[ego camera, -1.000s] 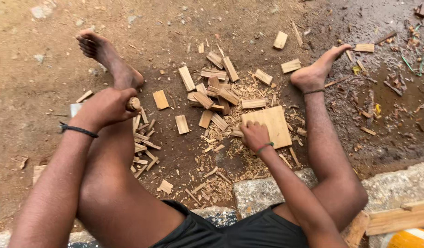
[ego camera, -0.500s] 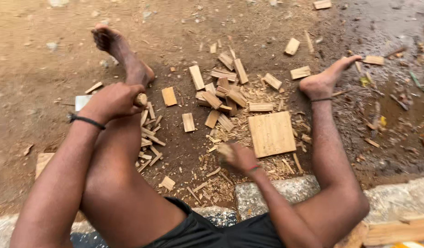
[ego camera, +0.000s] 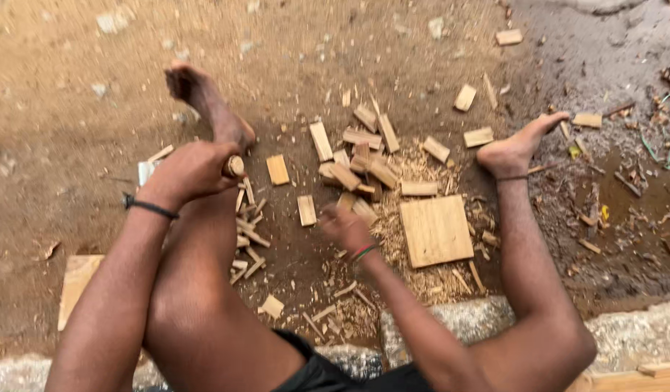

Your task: The person sits on the ground and uses a chisel and wooden mallet to carve small wooden pieces. They repeatedly strike the chisel to shape the wood, creating wood shavings and small blocks.

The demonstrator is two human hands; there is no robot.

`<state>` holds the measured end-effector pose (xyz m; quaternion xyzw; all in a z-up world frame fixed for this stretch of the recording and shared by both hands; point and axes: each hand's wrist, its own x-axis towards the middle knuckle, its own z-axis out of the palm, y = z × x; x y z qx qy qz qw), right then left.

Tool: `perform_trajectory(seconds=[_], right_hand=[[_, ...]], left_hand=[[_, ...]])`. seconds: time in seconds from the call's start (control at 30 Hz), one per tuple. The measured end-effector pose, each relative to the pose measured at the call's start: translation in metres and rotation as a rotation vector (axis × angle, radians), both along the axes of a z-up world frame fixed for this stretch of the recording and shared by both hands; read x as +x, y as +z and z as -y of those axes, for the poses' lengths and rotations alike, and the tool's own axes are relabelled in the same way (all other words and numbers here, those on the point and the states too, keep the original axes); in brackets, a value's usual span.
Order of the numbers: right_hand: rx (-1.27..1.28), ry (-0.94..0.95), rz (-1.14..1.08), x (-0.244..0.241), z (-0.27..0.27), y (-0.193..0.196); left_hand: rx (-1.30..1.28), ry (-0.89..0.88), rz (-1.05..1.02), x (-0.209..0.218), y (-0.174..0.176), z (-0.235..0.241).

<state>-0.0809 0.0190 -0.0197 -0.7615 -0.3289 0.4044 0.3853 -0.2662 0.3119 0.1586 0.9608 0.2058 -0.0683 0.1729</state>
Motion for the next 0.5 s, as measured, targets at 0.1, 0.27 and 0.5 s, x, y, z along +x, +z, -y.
perform_trajectory(seconds=[0.1, 0.27, 0.5], right_hand=[[0.042, -0.087, 0.476, 0.069, 0.0, -0.008], [0.065, -0.142, 0.71, 0.131, -0.019, 0.011], [-0.33, 0.554, 0.382, 0.102, -0.04, -0.026]], left_hand=[[0.01, 0.0, 0.002, -0.002, -0.001, -0.002], [-0.015, -0.014, 0.005, 0.003, 0.001, 0.001], [-0.088, 0.051, -0.111, 0.003, 0.001, 0.002]])
